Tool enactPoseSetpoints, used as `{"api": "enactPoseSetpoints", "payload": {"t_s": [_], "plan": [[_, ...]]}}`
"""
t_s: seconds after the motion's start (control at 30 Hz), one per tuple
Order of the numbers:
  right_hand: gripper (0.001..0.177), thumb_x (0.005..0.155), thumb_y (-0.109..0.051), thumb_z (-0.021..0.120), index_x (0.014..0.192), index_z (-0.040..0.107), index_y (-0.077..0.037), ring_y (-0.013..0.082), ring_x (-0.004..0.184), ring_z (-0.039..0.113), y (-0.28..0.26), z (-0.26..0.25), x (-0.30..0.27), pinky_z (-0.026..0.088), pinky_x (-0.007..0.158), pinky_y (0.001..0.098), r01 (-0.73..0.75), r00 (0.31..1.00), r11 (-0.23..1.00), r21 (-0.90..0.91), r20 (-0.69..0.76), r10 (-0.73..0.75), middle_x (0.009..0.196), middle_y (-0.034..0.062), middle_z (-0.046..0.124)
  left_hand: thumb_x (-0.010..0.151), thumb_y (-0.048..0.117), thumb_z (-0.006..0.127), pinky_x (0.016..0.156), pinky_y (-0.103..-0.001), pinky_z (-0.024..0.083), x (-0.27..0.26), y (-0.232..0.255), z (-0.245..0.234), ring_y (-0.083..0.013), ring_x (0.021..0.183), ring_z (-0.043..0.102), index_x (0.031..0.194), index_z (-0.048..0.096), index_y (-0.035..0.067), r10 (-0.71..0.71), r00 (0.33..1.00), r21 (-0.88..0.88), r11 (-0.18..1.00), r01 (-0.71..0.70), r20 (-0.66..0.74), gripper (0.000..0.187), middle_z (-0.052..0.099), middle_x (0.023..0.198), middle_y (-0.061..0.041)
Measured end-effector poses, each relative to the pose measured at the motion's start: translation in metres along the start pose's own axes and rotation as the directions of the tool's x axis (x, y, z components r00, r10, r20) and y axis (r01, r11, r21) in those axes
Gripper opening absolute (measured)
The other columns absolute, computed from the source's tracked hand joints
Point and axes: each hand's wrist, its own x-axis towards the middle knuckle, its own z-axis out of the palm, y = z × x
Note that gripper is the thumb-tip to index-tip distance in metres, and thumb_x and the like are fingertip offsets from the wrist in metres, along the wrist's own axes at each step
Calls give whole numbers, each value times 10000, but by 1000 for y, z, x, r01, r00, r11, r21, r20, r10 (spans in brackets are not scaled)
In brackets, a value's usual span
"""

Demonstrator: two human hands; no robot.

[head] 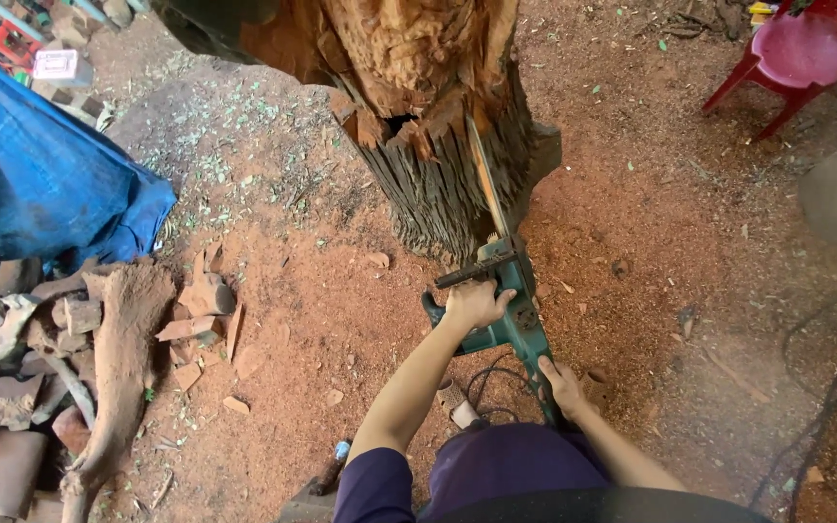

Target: Using an electric chainsaw to make vertical cuts into a large wooden stump for carving or processing

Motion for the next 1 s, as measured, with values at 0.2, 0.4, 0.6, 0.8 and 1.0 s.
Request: {"api": "enactPoseSetpoints", "payload": {"t_s": [0.2,0.4,0.6,0.8,1.0], "plan": [[708,988,-628,559,683,680,-1,279,364,614,38,-15,9,503,413,369,-23,1000,999,44,2,23,422,185,614,1035,612,238,893,-553,576,0,15,-1,-421,1082,704,1302,637,27,12,999,-18,1000,-11,30,757,720,1128,-255],[697,993,-606,551,643,663,-13,282,342,606,30,-34,23,497,371,353,16,1000,998,59,1,-16,413,197,607,1016,620,256,890,-497,584,-4,47,-22,-377,1105,708,1273,647,53,-27,999,49,998,26,18,735,716,1157,-216],[671,1029,-574,534,753,688,17,273,372,606,28,-53,56,493,394,359,41,999,995,94,28,-44,445,192,603,1006,598,321,862,-521,590,14,53,-27,-421,1070,717,1203,676,15,-41,992,-2,999,41,-117,710,723,1107,-241],[677,1022,-599,557,732,716,-9,255,351,608,27,-53,75,510,396,353,78,996,993,84,33,-81,435,178,626,1012,621,295,871,-509,589,22,49,-40,-413,1093,711,1257,661,28,-65,992,22,997,68,-110,739,716,1148,-242],[672,1016,-580,573,722,721,6,263,338,602,33,-52,74,516,396,363,105,994,990,99,21,-108,419,185,620,992,602,382,762,-475,612,23,46,-26,-388,925,759,1058,738,36,9,964,104,994,20,-266,671,756,940,-207]]}}
